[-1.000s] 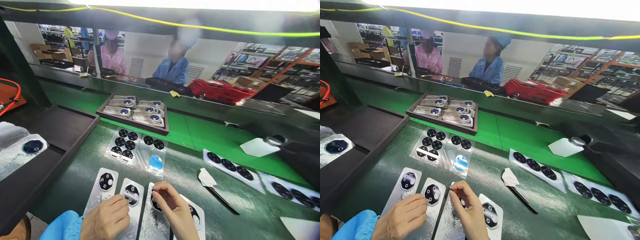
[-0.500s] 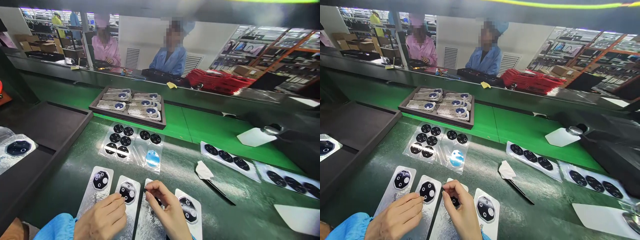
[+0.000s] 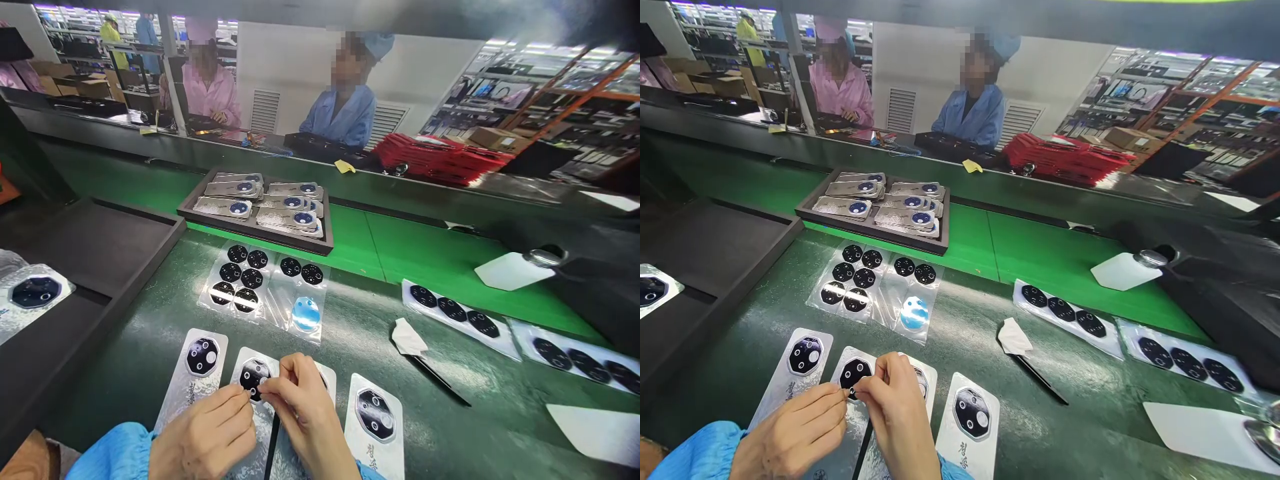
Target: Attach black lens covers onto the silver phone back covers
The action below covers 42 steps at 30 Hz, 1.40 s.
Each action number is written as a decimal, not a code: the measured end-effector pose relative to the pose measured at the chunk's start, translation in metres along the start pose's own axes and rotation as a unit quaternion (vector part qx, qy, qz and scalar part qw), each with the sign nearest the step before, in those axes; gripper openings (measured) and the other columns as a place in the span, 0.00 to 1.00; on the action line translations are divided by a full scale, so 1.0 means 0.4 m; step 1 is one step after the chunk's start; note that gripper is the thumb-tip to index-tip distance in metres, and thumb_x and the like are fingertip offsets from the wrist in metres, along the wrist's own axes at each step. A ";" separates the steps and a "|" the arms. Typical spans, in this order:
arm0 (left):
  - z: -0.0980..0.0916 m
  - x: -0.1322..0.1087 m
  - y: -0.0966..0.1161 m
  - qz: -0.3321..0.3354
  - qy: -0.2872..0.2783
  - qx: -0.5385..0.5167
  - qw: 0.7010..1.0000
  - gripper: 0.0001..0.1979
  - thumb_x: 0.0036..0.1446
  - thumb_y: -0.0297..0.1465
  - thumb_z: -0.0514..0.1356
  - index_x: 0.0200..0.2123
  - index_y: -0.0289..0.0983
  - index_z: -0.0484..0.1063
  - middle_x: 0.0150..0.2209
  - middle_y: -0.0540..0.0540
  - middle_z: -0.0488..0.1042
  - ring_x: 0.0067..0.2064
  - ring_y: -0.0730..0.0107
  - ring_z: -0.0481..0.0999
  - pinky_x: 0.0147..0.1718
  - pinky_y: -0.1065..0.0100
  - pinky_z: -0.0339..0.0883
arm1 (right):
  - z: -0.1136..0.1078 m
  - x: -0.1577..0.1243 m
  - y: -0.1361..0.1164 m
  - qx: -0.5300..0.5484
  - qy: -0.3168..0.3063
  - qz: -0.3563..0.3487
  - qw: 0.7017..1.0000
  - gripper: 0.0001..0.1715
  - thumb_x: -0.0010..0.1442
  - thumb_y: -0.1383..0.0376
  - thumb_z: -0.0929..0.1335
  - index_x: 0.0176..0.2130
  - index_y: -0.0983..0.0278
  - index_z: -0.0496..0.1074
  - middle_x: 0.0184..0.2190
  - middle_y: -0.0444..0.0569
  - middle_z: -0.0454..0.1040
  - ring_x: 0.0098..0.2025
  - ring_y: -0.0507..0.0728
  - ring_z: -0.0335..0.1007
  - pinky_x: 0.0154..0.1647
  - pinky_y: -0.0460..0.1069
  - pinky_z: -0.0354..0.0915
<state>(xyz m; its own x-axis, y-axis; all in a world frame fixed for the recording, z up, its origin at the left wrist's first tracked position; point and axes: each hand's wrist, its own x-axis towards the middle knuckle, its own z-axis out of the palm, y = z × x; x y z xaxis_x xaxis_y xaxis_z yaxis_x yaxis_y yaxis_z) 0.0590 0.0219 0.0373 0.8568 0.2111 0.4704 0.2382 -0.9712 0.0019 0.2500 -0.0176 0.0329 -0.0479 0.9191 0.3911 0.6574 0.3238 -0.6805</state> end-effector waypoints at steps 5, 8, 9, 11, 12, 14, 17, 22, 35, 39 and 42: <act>-0.003 0.003 -0.001 -0.002 -0.009 0.006 1.000 0.10 0.64 0.18 0.53 0.33 0.31 0.73 0.33 0.45 0.76 0.37 0.69 0.78 0.49 0.62 0.75 | 0.030 -0.006 -0.006 -0.116 -0.009 -0.059 0.991 0.13 0.65 0.75 0.62 0.37 0.61 0.72 0.35 0.47 0.66 0.35 0.56 0.61 0.34 0.50 0.58; -0.006 0.007 0.000 0.000 -0.009 0.008 1.000 0.10 0.64 0.17 0.54 0.33 0.30 0.73 0.33 0.45 0.76 0.37 0.68 0.78 0.48 0.62 0.75 | 0.031 -0.003 0.000 -0.132 -0.012 -0.071 0.989 0.13 0.64 0.76 0.63 0.36 0.60 0.72 0.34 0.47 0.65 0.35 0.56 0.60 0.34 0.50 0.57; -0.007 0.008 0.000 0.002 -0.010 0.007 1.000 0.10 0.64 0.17 0.54 0.33 0.30 0.73 0.33 0.45 0.76 0.37 0.68 0.78 0.48 0.62 0.75 | 0.030 -0.002 0.003 -0.123 -0.010 -0.065 0.990 0.13 0.64 0.75 0.63 0.35 0.60 0.72 0.34 0.47 0.64 0.35 0.56 0.59 0.34 0.50 0.57; -0.007 0.010 0.001 0.003 -0.014 0.007 1.000 0.09 0.63 0.17 0.55 0.33 0.30 0.73 0.34 0.44 0.77 0.38 0.68 0.78 0.48 0.62 0.75 | 0.031 0.000 0.009 -0.100 -0.005 -0.049 0.994 0.13 0.65 0.74 0.63 0.36 0.60 0.72 0.35 0.47 0.63 0.36 0.56 0.59 0.35 0.50 0.58; -0.007 0.010 0.001 0.003 -0.014 0.008 1.000 0.09 0.63 0.17 0.55 0.33 0.30 0.73 0.34 0.44 0.77 0.38 0.68 0.78 0.48 0.62 0.75 | 0.033 0.000 0.012 -0.092 -0.004 -0.044 0.995 0.13 0.65 0.74 0.62 0.36 0.60 0.72 0.35 0.47 0.63 0.36 0.56 0.58 0.35 0.50 0.58; -0.007 0.010 0.001 0.002 -0.014 0.011 1.000 0.09 0.63 0.17 0.55 0.33 0.30 0.73 0.34 0.44 0.76 0.37 0.68 0.78 0.48 0.62 0.75 | 0.042 0.000 0.018 -0.088 -0.001 -0.044 0.995 0.13 0.65 0.75 0.62 0.36 0.60 0.71 0.35 0.47 0.62 0.36 0.56 0.58 0.35 0.50 0.56; -0.005 0.008 0.002 -0.008 -0.018 0.013 1.000 0.11 0.64 0.17 0.54 0.32 0.31 0.72 0.34 0.46 0.76 0.36 0.70 0.77 0.46 0.62 0.76 | 0.053 -0.001 0.024 -0.096 0.022 -0.052 0.994 0.13 0.63 0.76 0.63 0.33 0.60 0.70 0.33 0.46 0.61 0.34 0.56 0.57 0.33 0.50 0.54; -0.003 0.005 0.001 -0.011 -0.020 0.011 1.000 0.10 0.64 0.18 0.54 0.33 0.32 0.72 0.33 0.46 0.76 0.37 0.70 0.77 0.48 0.61 0.76 | 0.035 0.004 0.010 -0.145 -0.002 -0.070 0.987 0.13 0.63 0.77 0.63 0.35 0.61 0.71 0.34 0.47 0.63 0.35 0.56 0.58 0.34 0.50 0.56; -0.006 0.006 0.002 -0.007 -0.017 0.002 1.000 0.10 0.63 0.17 0.54 0.33 0.31 0.72 0.34 0.45 0.76 0.38 0.68 0.77 0.48 0.61 0.75 | 0.015 0.013 -0.014 -0.159 -0.049 -0.052 0.985 0.13 0.66 0.75 0.62 0.36 0.60 0.71 0.35 0.48 0.65 0.36 0.57 0.59 0.36 0.51 0.57; -0.004 0.006 0.002 -0.011 -0.019 0.002 1.000 0.10 0.64 0.18 0.54 0.31 0.32 0.71 0.32 0.46 0.75 0.36 0.69 0.77 0.47 0.62 0.75 | 0.019 0.016 -0.009 -0.164 -0.030 -0.070 0.983 0.17 0.69 0.74 0.58 0.34 0.62 0.70 0.34 0.48 0.64 0.35 0.57 0.57 0.35 0.51 0.56; -0.004 0.006 0.001 -0.010 -0.013 0.000 1.000 0.10 0.64 0.18 0.54 0.32 0.31 0.71 0.33 0.46 0.75 0.36 0.69 0.77 0.47 0.61 0.75 | 0.033 0.012 0.000 -0.160 -0.026 -0.080 0.983 0.19 0.70 0.73 0.57 0.33 0.62 0.70 0.33 0.48 0.63 0.35 0.57 0.56 0.34 0.51 0.54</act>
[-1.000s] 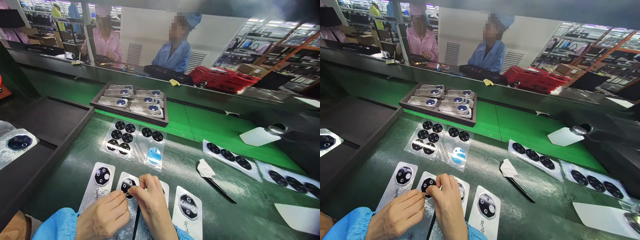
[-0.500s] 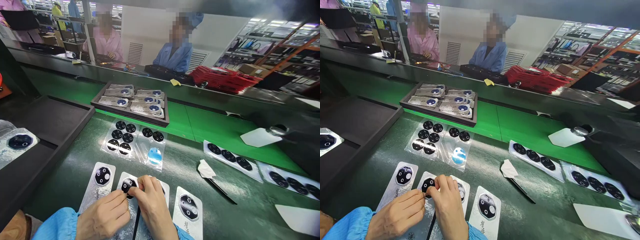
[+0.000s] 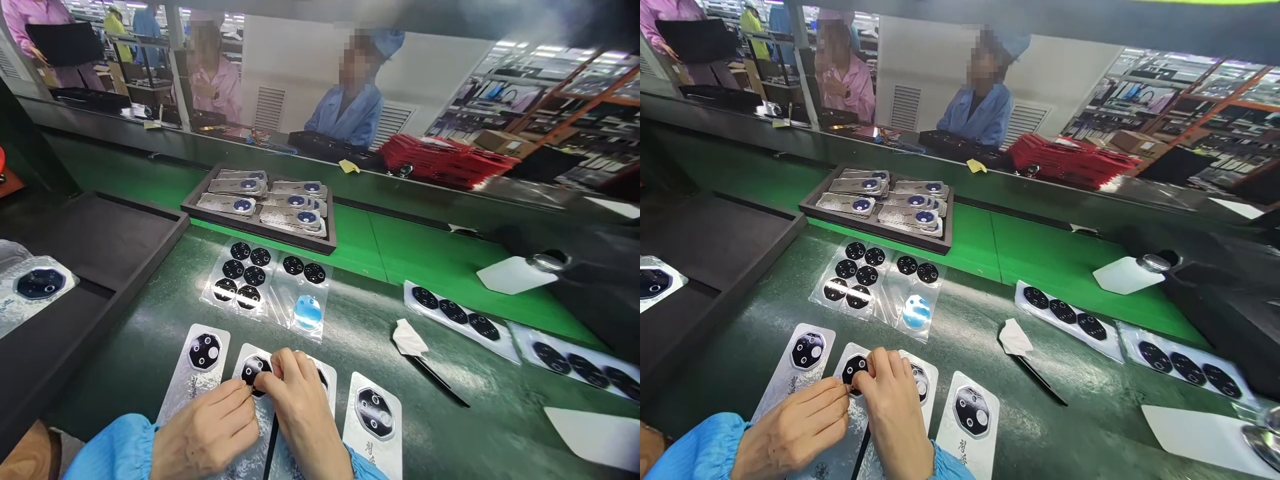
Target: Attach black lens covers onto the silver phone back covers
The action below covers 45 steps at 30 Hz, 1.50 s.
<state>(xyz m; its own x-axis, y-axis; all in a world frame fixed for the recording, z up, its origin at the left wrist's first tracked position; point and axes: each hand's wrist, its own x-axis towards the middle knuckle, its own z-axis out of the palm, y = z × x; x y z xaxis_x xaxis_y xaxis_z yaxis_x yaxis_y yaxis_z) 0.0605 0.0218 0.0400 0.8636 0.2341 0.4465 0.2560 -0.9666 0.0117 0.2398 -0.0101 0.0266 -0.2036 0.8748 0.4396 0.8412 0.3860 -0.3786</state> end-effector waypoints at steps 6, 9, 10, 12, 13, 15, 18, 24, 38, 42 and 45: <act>-0.001 0.000 0.001 -0.002 -0.008 0.003 1.000 0.09 0.63 0.17 0.56 0.31 0.32 0.71 0.31 0.47 0.74 0.35 0.69 0.76 0.45 0.62 0.75 | 0.029 -0.006 0.005 0.000 0.055 -0.009 0.998 0.22 0.71 0.71 0.55 0.30 0.63 0.68 0.31 0.48 0.61 0.32 0.56 0.53 0.31 0.51 0.50; -0.002 0.001 0.001 -0.004 -0.014 0.004 1.000 0.10 0.64 0.17 0.54 0.31 0.32 0.71 0.32 0.46 0.74 0.35 0.69 0.76 0.43 0.62 0.76 | -0.010 0.009 0.013 0.079 0.026 0.029 0.996 0.17 0.70 0.70 0.57 0.33 0.61 0.69 0.32 0.47 0.61 0.34 0.56 0.57 0.33 0.50 0.54; -0.003 0.002 0.000 -0.002 -0.011 0.003 1.000 0.11 0.64 0.17 0.54 0.31 0.32 0.71 0.32 0.46 0.75 0.35 0.69 0.76 0.44 0.62 0.76 | -0.030 0.015 0.016 0.118 0.019 0.053 0.991 0.15 0.70 0.70 0.59 0.34 0.60 0.69 0.33 0.47 0.61 0.36 0.56 0.59 0.34 0.50 0.56; -0.004 0.004 0.000 0.003 -0.006 0.001 1.000 0.11 0.64 0.17 0.54 0.31 0.32 0.71 0.32 0.46 0.75 0.37 0.69 0.77 0.46 0.62 0.75 | -0.064 0.024 0.021 0.199 0.005 0.111 0.974 0.11 0.70 0.68 0.59 0.36 0.60 0.67 0.34 0.46 0.62 0.36 0.56 0.61 0.34 0.48 0.59; -0.005 0.006 -0.001 0.005 -0.004 -0.001 1.000 0.12 0.64 0.17 0.53 0.30 0.32 0.71 0.32 0.46 0.75 0.37 0.69 0.77 0.47 0.62 0.75 | -0.075 0.026 0.024 0.237 -0.008 0.142 0.961 0.10 0.71 0.67 0.59 0.36 0.60 0.65 0.33 0.45 0.63 0.35 0.55 0.62 0.33 0.48 0.59; -0.006 0.008 -0.001 0.008 -0.002 -0.005 1.000 0.13 0.65 0.17 0.52 0.30 0.32 0.71 0.32 0.46 0.75 0.38 0.69 0.77 0.48 0.62 0.75 | -0.081 0.023 0.026 0.297 -0.041 0.200 0.933 0.12 0.72 0.62 0.57 0.35 0.59 0.61 0.29 0.42 0.62 0.30 0.53 0.60 0.30 0.47 0.58; -0.009 0.009 -0.004 0.003 0.007 -0.025 1.000 0.13 0.65 0.17 0.51 0.30 0.31 0.71 0.32 0.44 0.75 0.38 0.67 0.78 0.48 0.61 0.75 | -0.063 0.013 0.029 0.335 -0.042 0.251 0.907 0.18 0.73 0.57 0.54 0.32 0.59 0.56 0.25 0.39 0.57 0.26 0.52 0.54 0.27 0.47 0.56; -0.009 -0.008 -0.022 -0.030 0.007 -0.078 0.996 0.14 0.68 0.19 0.49 0.34 0.30 0.71 0.34 0.43 0.75 0.43 0.65 0.77 0.53 0.57 0.73 | -0.049 0.018 0.038 0.358 -0.009 0.241 0.902 0.16 0.70 0.56 0.60 0.32 0.60 0.62 0.26 0.40 0.61 0.26 0.51 0.56 0.26 0.46 0.55; 0.008 -0.013 -0.037 -0.043 0.007 -0.058 0.997 0.12 0.67 0.19 0.50 0.37 0.31 0.72 0.36 0.43 0.76 0.46 0.64 0.77 0.53 0.56 0.74 | -0.039 0.014 0.043 0.392 0.038 0.246 0.886 0.07 0.65 0.62 0.66 0.36 0.62 0.69 0.33 0.45 0.71 0.34 0.53 0.70 0.35 0.45 0.65; 0.008 -0.012 -0.039 -0.037 0.011 -0.048 0.998 0.12 0.67 0.19 0.49 0.37 0.31 0.72 0.36 0.44 0.76 0.45 0.64 0.77 0.54 0.56 0.74 | -0.039 0.019 0.042 0.392 0.029 0.242 0.887 0.07 0.66 0.62 0.65 0.36 0.62 0.69 0.33 0.45 0.71 0.34 0.53 0.69 0.34 0.46 0.64; 0.008 -0.012 -0.039 -0.036 0.012 -0.043 0.998 0.13 0.67 0.19 0.49 0.36 0.31 0.72 0.35 0.44 0.76 0.45 0.65 0.77 0.53 0.56 0.75 | -0.035 0.017 0.042 0.390 0.021 0.244 0.888 0.08 0.66 0.62 0.65 0.36 0.62 0.69 0.33 0.45 0.71 0.34 0.53 0.69 0.34 0.46 0.64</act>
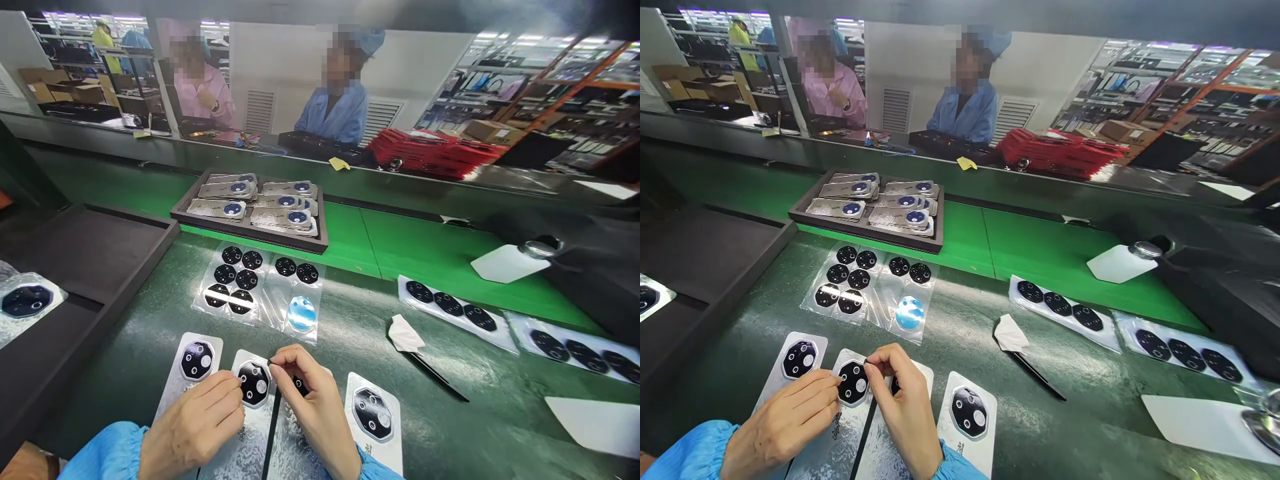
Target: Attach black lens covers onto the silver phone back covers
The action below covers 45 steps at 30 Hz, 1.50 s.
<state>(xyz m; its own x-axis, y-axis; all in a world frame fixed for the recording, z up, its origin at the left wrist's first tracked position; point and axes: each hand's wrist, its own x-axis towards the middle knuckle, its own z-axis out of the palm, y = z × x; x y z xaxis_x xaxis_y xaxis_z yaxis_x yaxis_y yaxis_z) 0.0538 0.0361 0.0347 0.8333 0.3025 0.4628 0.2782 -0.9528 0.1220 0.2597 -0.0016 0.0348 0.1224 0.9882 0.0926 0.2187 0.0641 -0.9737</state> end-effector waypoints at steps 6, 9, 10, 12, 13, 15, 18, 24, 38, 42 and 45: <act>-0.004 0.004 0.001 0.007 -0.011 0.009 1.000 0.12 0.66 0.19 0.50 0.35 0.31 0.72 0.35 0.43 0.77 0.45 0.64 0.78 0.53 0.57 0.75 | 0.003 -0.003 0.002 -0.010 0.000 -0.004 1.000 0.08 0.66 0.62 0.65 0.35 0.62 0.70 0.32 0.46 0.72 0.33 0.53 0.69 0.33 0.46 0.64; -0.005 0.005 0.000 0.005 -0.010 0.017 1.000 0.12 0.67 0.19 0.50 0.36 0.32 0.72 0.35 0.44 0.77 0.45 0.65 0.78 0.52 0.57 0.75 | 0.003 0.001 -0.003 -0.029 0.000 -0.015 0.999 0.08 0.66 0.64 0.65 0.34 0.62 0.70 0.31 0.45 0.72 0.32 0.53 0.69 0.32 0.46 0.64; -0.005 0.005 0.000 0.007 -0.009 0.019 1.000 0.12 0.67 0.19 0.50 0.35 0.32 0.72 0.35 0.44 0.77 0.44 0.65 0.78 0.52 0.57 0.76 | 0.003 0.002 -0.004 -0.038 -0.005 -0.022 0.999 0.08 0.66 0.65 0.65 0.34 0.62 0.70 0.32 0.45 0.72 0.32 0.53 0.68 0.32 0.46 0.64; -0.003 0.003 -0.001 0.014 -0.009 0.023 1.000 0.12 0.67 0.18 0.50 0.35 0.32 0.72 0.34 0.44 0.77 0.44 0.64 0.78 0.51 0.57 0.76 | 0.006 0.007 -0.004 -0.063 -0.022 -0.045 0.997 0.08 0.67 0.67 0.64 0.34 0.61 0.71 0.32 0.45 0.72 0.32 0.53 0.68 0.33 0.47 0.63; -0.001 0.002 -0.001 0.018 -0.009 0.027 0.999 0.12 0.66 0.18 0.50 0.35 0.31 0.72 0.34 0.44 0.77 0.44 0.64 0.78 0.51 0.57 0.76 | 0.008 0.009 -0.003 -0.080 -0.030 -0.063 0.994 0.09 0.67 0.68 0.64 0.35 0.61 0.72 0.33 0.46 0.71 0.33 0.54 0.68 0.34 0.47 0.63; 0.002 -0.001 -0.001 0.021 -0.009 0.035 0.999 0.12 0.66 0.18 0.50 0.35 0.31 0.72 0.35 0.44 0.77 0.44 0.64 0.78 0.51 0.57 0.76 | 0.015 0.013 0.000 -0.123 -0.038 -0.105 0.986 0.10 0.67 0.71 0.64 0.36 0.61 0.73 0.34 0.46 0.70 0.36 0.55 0.67 0.35 0.48 0.63; 0.002 -0.001 0.000 0.023 -0.019 0.047 0.998 0.12 0.66 0.18 0.50 0.35 0.31 0.72 0.35 0.43 0.76 0.44 0.64 0.78 0.50 0.57 0.76 | 0.029 0.016 0.007 -0.197 -0.040 -0.160 0.966 0.11 0.66 0.74 0.64 0.37 0.60 0.73 0.35 0.47 0.67 0.38 0.56 0.63 0.36 0.49 0.61; -0.004 0.008 0.002 0.027 -0.031 0.064 0.997 0.12 0.66 0.18 0.50 0.35 0.32 0.72 0.33 0.45 0.76 0.39 0.67 0.77 0.47 0.58 0.77 | 0.063 0.010 0.015 -0.301 0.002 -0.224 0.927 0.13 0.65 0.76 0.62 0.34 0.62 0.71 0.36 0.47 0.64 0.37 0.56 0.57 0.35 0.50 0.55; -0.009 0.018 0.004 0.026 -0.034 0.042 0.998 0.12 0.66 0.18 0.51 0.33 0.32 0.71 0.32 0.45 0.74 0.39 0.67 0.76 0.46 0.60 0.75 | 0.068 0.017 0.027 -0.373 -0.011 -0.236 0.897 0.13 0.63 0.76 0.64 0.32 0.61 0.71 0.35 0.47 0.64 0.36 0.56 0.57 0.34 0.50 0.54; -0.008 0.019 0.004 0.027 -0.037 0.035 0.998 0.11 0.66 0.18 0.51 0.33 0.32 0.71 0.33 0.45 0.74 0.38 0.67 0.76 0.46 0.60 0.75 | 0.069 0.016 0.031 -0.343 0.023 -0.241 0.908 0.14 0.63 0.76 0.63 0.31 0.61 0.70 0.35 0.47 0.63 0.36 0.56 0.57 0.33 0.50 0.53; -0.008 0.022 0.004 0.029 -0.032 0.035 0.998 0.11 0.65 0.18 0.52 0.33 0.31 0.71 0.32 0.45 0.74 0.38 0.67 0.76 0.46 0.60 0.74 | 0.063 0.013 0.025 -0.340 0.015 -0.235 0.910 0.14 0.62 0.77 0.63 0.33 0.61 0.70 0.35 0.47 0.63 0.36 0.57 0.57 0.34 0.50 0.54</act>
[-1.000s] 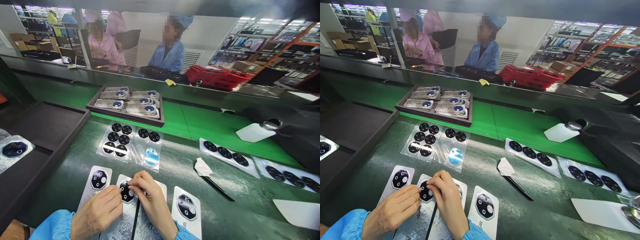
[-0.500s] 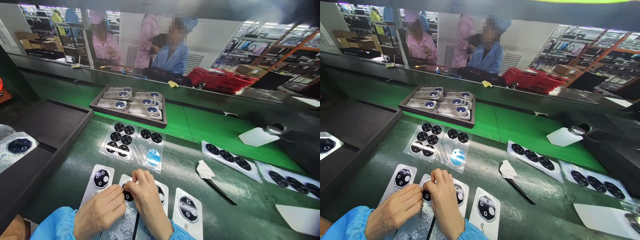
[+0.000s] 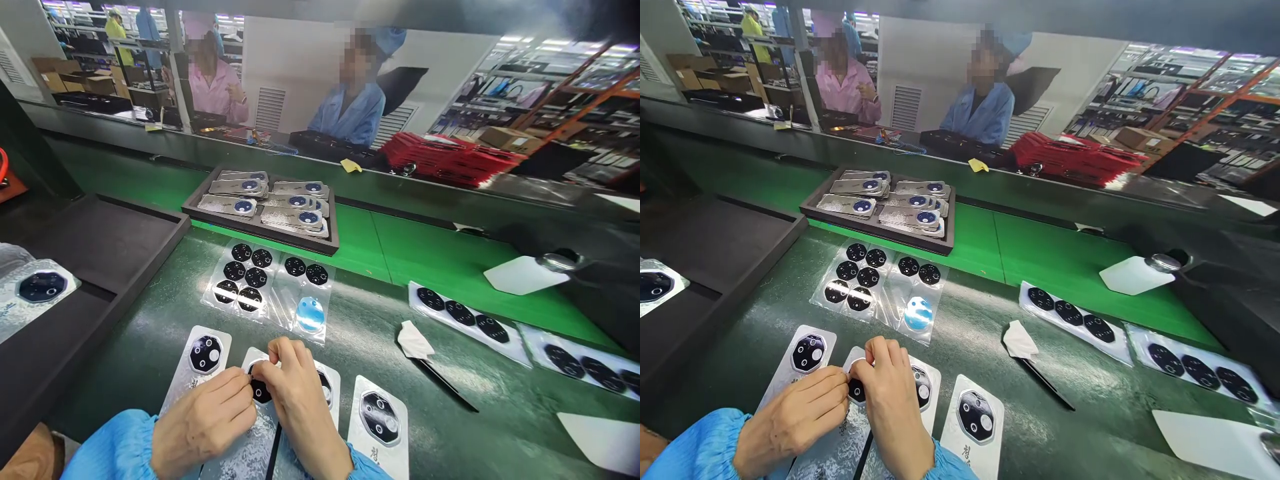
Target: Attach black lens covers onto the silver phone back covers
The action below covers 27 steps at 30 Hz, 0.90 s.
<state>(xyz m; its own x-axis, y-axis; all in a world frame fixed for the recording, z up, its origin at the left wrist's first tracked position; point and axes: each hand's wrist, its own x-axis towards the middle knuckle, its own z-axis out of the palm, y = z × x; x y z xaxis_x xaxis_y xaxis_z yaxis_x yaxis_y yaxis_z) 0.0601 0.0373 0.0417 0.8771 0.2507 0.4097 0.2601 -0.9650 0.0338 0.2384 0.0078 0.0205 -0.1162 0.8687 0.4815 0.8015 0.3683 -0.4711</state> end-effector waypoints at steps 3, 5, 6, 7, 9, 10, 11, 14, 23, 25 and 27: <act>0.001 -0.001 0.001 0.002 -0.002 0.002 1.000 0.10 0.65 0.18 0.52 0.33 0.31 0.71 0.33 0.45 0.74 0.39 0.66 0.76 0.46 0.59 0.74 | -0.013 0.004 -0.002 -0.010 -0.003 0.005 1.000 0.13 0.62 0.78 0.63 0.33 0.61 0.70 0.35 0.47 0.63 0.36 0.57 0.57 0.34 0.50 0.55; 0.001 -0.003 0.002 0.001 -0.005 0.008 1.000 0.10 0.64 0.17 0.53 0.33 0.31 0.71 0.33 0.45 0.73 0.38 0.66 0.75 0.46 0.59 0.74 | -0.016 0.006 -0.004 -0.021 -0.017 -0.001 1.000 0.13 0.62 0.77 0.64 0.33 0.61 0.70 0.35 0.47 0.63 0.36 0.57 0.57 0.34 0.50 0.55; 0.001 -0.004 0.003 -0.001 -0.007 0.010 1.000 0.10 0.64 0.17 0.53 0.33 0.31 0.71 0.32 0.45 0.73 0.37 0.66 0.75 0.45 0.59 0.74 | -0.015 0.007 -0.004 -0.026 -0.032 -0.005 0.999 0.13 0.62 0.77 0.64 0.32 0.61 0.70 0.35 0.47 0.63 0.36 0.57 0.57 0.34 0.50 0.55; 0.001 -0.004 0.004 -0.004 -0.008 0.012 1.000 0.10 0.64 0.17 0.53 0.32 0.31 0.71 0.32 0.46 0.73 0.36 0.67 0.74 0.45 0.59 0.74 | -0.012 0.007 -0.004 -0.030 -0.044 -0.009 0.999 0.13 0.62 0.77 0.65 0.32 0.61 0.71 0.35 0.47 0.63 0.36 0.57 0.58 0.34 0.50 0.55; 0.001 -0.004 0.004 -0.008 -0.010 0.013 1.000 0.11 0.65 0.17 0.52 0.32 0.31 0.71 0.32 0.46 0.72 0.36 0.68 0.74 0.46 0.60 0.74 | -0.005 0.005 -0.004 -0.035 -0.041 -0.004 0.999 0.13 0.62 0.76 0.65 0.32 0.61 0.70 0.35 0.47 0.63 0.36 0.57 0.57 0.33 0.50 0.54; 0.001 -0.004 0.004 -0.008 -0.011 0.012 1.000 0.11 0.65 0.17 0.52 0.32 0.32 0.71 0.32 0.46 0.72 0.37 0.67 0.74 0.46 0.59 0.74 | -0.002 0.004 -0.004 -0.035 -0.025 0.000 0.999 0.13 0.62 0.76 0.64 0.32 0.61 0.70 0.35 0.47 0.63 0.36 0.57 0.57 0.33 0.50 0.54; 0.000 -0.003 0.003 -0.007 -0.011 0.011 1.000 0.11 0.65 0.17 0.52 0.33 0.31 0.71 0.32 0.46 0.72 0.37 0.67 0.74 0.46 0.59 0.74 | 0.000 0.003 -0.003 -0.034 -0.015 0.003 0.999 0.13 0.63 0.76 0.64 0.31 0.61 0.70 0.34 0.47 0.63 0.35 0.57 0.57 0.33 0.50 0.54; -0.004 0.001 0.003 -0.005 -0.007 0.007 1.000 0.10 0.64 0.17 0.53 0.33 0.31 0.71 0.31 0.45 0.72 0.36 0.67 0.74 0.44 0.59 0.74 | -0.004 0.004 -0.004 -0.025 -0.028 0.000 0.999 0.13 0.64 0.75 0.64 0.32 0.61 0.71 0.35 0.47 0.63 0.36 0.57 0.57 0.34 0.50 0.55; -0.005 -0.003 0.005 -0.003 -0.008 0.005 1.000 0.10 0.64 0.17 0.52 0.33 0.30 0.71 0.32 0.45 0.73 0.36 0.67 0.74 0.43 0.59 0.75 | -0.020 0.009 -0.015 -0.029 -0.039 -0.013 0.999 0.12 0.65 0.75 0.64 0.32 0.61 0.70 0.35 0.48 0.63 0.36 0.57 0.56 0.33 0.50 0.55; -0.004 -0.001 0.004 -0.001 -0.009 0.001 1.000 0.10 0.65 0.17 0.52 0.33 0.30 0.71 0.31 0.45 0.72 0.36 0.67 0.74 0.43 0.59 0.75 | -0.019 0.009 -0.015 -0.024 -0.047 -0.003 0.999 0.12 0.65 0.75 0.64 0.33 0.61 0.70 0.36 0.48 0.64 0.37 0.57 0.57 0.34 0.50 0.55; -0.005 0.001 0.002 0.000 -0.008 -0.001 1.000 0.10 0.65 0.17 0.52 0.33 0.30 0.71 0.31 0.45 0.72 0.37 0.66 0.74 0.43 0.59 0.75 | -0.020 0.009 -0.015 -0.029 -0.043 -0.001 0.999 0.12 0.65 0.75 0.63 0.33 0.62 0.70 0.35 0.48 0.64 0.37 0.57 0.57 0.34 0.51 0.55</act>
<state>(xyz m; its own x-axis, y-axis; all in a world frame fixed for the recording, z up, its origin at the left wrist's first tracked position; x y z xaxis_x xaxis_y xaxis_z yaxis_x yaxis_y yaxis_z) 0.0599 0.0366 0.0436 0.8832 0.2525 0.3953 0.2596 -0.9650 0.0365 0.2377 0.0062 0.0311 -0.1663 0.8937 0.4168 0.8339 0.3530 -0.4242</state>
